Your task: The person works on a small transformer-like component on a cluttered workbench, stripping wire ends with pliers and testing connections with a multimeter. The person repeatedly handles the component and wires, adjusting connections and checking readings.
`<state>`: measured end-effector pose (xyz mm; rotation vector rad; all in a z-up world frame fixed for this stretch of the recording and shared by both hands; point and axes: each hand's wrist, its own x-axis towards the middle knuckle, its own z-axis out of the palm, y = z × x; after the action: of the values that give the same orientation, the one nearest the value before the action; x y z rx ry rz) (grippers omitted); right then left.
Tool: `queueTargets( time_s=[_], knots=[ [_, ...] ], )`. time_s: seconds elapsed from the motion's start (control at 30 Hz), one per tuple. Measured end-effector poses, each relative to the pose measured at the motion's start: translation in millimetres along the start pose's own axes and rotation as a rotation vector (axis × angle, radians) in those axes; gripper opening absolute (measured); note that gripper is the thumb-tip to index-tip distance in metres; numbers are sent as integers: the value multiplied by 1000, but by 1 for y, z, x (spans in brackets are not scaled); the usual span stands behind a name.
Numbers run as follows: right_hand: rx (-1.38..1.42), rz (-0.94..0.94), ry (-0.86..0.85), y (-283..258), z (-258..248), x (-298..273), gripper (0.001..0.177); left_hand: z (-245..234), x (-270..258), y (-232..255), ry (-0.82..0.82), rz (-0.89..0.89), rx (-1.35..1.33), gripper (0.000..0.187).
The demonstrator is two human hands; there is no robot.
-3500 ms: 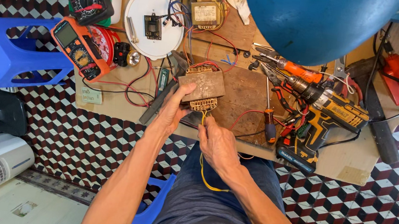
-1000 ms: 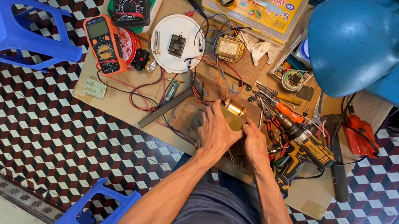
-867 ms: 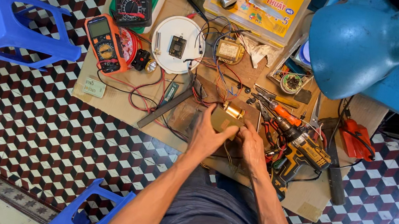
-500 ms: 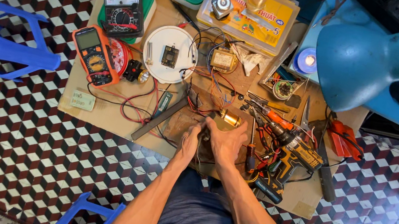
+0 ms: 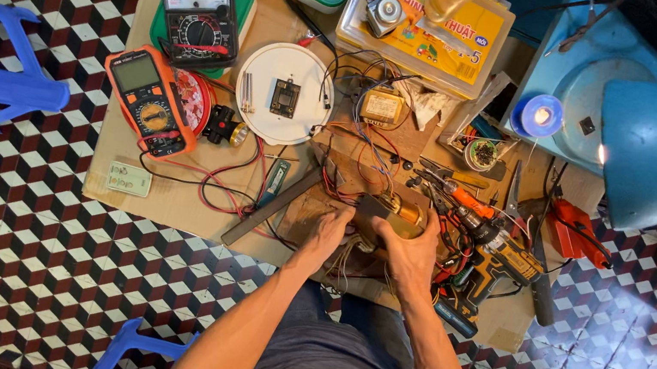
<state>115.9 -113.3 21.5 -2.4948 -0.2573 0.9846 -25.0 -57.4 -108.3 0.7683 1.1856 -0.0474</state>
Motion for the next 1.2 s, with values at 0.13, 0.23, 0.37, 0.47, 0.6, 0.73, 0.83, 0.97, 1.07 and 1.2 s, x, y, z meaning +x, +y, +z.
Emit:
queueTargets(
  time_s=[0.13,0.23,0.37,0.47,0.6,0.73,0.83,0.97,1.07,1.2],
  knots=[
    [189,130,-149,-2,-27,-1,116,17,0,5,-120,15,-144,62],
    [355,118,-213,3,-30,2,110,36,-16,8,-72,-39,-271,62],
    [393,97,-257,19,-29,6,103,37,-25,13,-12,10,-341,65],
    [338,41,-308,22,-20,3,101,20,-27,20,51,12,-346,68],
    [411,20,-425,18,-14,10,105,6,-28,21,162,20,-186,71],
    [491,-5,-533,17,-11,31,103,11,-27,12,279,56,-108,76],
    [551,1,-557,26,-12,33,101,17,-30,7,289,203,-46,77],
    [490,-3,-467,29,-13,23,99,17,-41,16,217,208,70,82],
    [494,57,-488,34,-12,21,99,11,-41,25,138,147,176,88],
    [369,-25,-421,56,-7,30,93,11,-43,33,14,250,206,96]
  ],
)
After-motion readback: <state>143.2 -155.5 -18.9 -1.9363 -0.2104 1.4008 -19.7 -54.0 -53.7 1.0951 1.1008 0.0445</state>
